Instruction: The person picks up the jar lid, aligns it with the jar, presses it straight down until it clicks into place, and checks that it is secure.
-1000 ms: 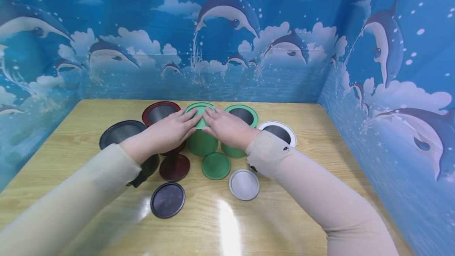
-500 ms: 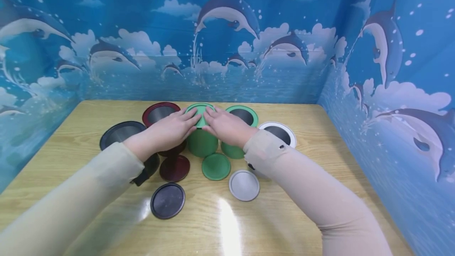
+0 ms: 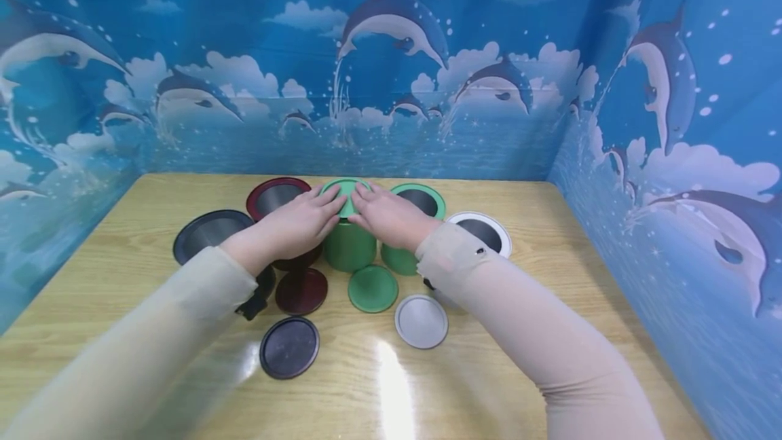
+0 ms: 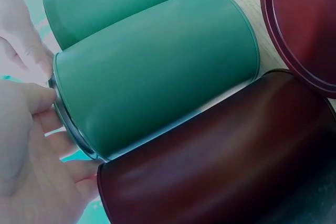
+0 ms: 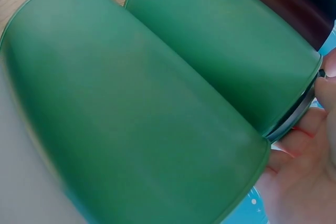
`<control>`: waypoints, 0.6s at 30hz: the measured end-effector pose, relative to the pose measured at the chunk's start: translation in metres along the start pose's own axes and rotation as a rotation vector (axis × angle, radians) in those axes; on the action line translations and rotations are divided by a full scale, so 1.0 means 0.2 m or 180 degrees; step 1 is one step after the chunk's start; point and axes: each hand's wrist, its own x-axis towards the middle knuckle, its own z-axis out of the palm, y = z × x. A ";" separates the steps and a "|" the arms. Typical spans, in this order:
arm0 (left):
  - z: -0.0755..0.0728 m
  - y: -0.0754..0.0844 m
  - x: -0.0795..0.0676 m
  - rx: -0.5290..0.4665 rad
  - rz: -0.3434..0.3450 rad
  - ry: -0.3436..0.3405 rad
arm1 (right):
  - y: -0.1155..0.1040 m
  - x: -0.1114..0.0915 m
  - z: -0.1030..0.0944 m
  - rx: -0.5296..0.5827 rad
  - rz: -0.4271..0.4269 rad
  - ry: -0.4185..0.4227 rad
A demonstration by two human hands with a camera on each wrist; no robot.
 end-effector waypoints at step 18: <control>0.02 0.00 0.03 -0.0120 -0.0071 -0.0099 | 0.02 0.02 0.00 0.0148 0.0033 -0.0212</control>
